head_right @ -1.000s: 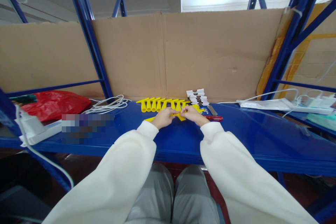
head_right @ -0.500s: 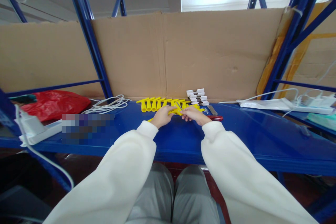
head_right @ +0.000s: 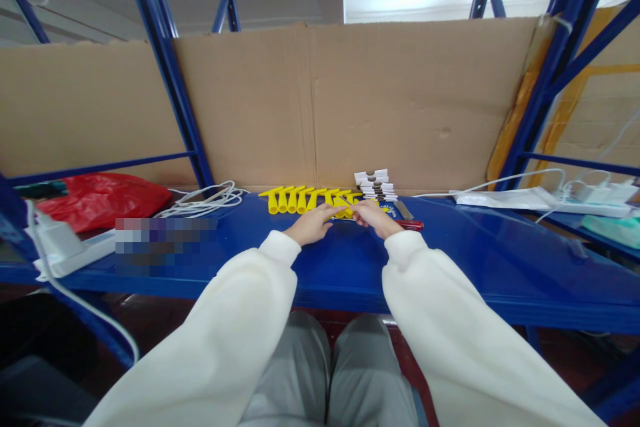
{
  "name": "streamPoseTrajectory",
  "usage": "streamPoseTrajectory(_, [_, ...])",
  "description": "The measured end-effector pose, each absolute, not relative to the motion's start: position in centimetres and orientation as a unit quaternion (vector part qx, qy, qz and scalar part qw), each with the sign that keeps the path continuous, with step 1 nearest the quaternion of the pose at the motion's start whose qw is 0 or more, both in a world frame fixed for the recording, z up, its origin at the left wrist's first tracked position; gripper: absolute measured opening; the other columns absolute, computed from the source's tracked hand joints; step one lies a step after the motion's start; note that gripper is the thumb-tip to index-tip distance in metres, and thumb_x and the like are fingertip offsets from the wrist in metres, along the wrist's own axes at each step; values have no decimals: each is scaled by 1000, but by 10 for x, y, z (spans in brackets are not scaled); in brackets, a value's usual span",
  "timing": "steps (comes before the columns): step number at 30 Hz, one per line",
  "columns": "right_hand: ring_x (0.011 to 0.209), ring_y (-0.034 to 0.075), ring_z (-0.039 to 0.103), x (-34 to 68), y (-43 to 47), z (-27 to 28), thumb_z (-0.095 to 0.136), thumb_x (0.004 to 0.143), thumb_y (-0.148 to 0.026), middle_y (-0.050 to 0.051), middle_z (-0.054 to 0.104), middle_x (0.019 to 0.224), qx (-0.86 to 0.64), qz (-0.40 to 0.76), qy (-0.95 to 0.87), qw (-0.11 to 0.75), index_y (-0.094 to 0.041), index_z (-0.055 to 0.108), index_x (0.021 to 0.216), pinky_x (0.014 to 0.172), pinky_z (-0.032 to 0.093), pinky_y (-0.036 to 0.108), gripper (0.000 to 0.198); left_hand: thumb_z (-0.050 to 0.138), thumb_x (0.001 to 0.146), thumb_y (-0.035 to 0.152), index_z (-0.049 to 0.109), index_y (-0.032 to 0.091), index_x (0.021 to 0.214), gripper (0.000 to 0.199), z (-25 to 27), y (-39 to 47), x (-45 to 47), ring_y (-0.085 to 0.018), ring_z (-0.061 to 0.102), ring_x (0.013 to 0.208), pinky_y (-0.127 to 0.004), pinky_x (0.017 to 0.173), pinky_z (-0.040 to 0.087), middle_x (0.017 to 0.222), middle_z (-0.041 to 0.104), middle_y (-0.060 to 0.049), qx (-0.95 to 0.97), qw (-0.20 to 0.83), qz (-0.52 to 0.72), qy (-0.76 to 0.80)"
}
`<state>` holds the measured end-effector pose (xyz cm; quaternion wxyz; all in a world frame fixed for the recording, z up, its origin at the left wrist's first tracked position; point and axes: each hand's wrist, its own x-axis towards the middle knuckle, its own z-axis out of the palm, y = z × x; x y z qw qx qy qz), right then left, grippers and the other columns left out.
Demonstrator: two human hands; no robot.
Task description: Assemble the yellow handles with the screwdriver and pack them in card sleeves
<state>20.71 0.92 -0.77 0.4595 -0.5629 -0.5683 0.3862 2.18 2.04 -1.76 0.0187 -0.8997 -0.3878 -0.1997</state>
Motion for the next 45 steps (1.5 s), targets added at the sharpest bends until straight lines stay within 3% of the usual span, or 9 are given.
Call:
streamPoseTrajectory(4, [46,9,43,208,12,-11,62,79,-25,-3,52,51,-548,376,-588,462,-20,52,60,45,31,22,23,52,89,10,50,29,146,60,-18,19,22,-23,65,112,-35,103,47,121,65,-10,-890,19,-195,-411])
streamPoseTrajectory(8, [56,13,53,219,17,-6,55,85,-33,2,61,61,-543,318,-625,461,-19,59,69,54,41,24,22,47,91,10,52,28,145,57,-17,19,22,-21,65,110,-33,101,48,117,63,-9,-878,9,-226,-421])
streamPoseTrajectory(11, [77,20,63,242,21,-1,50,88,-28,8,70,78,-640,164,-605,445,-18,66,77,74,49,32,22,46,91,9,50,28,147,59,-15,19,22,-21,64,110,-33,101,48,119,60,-10,-867,3,-248,-433])
streamPoseTrajectory(13, [99,27,64,262,20,0,53,86,-22,11,72,94,-723,32,-570,389,-18,71,82,89,47,42,19,45,92,9,49,27,148,59,-14,19,22,-21,62,110,-34,102,48,121,59,-10,-862,-3,-263,-434])
streamPoseTrajectory(15, [111,33,61,278,19,-3,55,83,-19,14,72,101,-782,-14,-535,321,-20,74,84,94,44,51,18,44,92,9,48,27,149,59,-13,20,21,-21,62,110,-35,104,47,121,59,-10,-858,-12,-279,-431])
streamPoseTrajectory(22, [117,36,55,294,22,-13,63,78,-18,13,70,97,-815,5,-529,236,-24,78,76,99,39,58,16,48,90,8,55,27,144,58,-15,25,20,-20,62,106,-35,105,46,112,62,-8,-853,-37,-307,-421])
streamPoseTrajectory(45, [116,40,52,300,39,-21,72,72,-30,15,67,94,-820,-24,-530,214,-22,74,75,93,40,63,9,51,88,8,53,29,146,61,-16,25,19,-20,64,105,-32,101,48,112,63,-8,-859,-31,-289,-421])
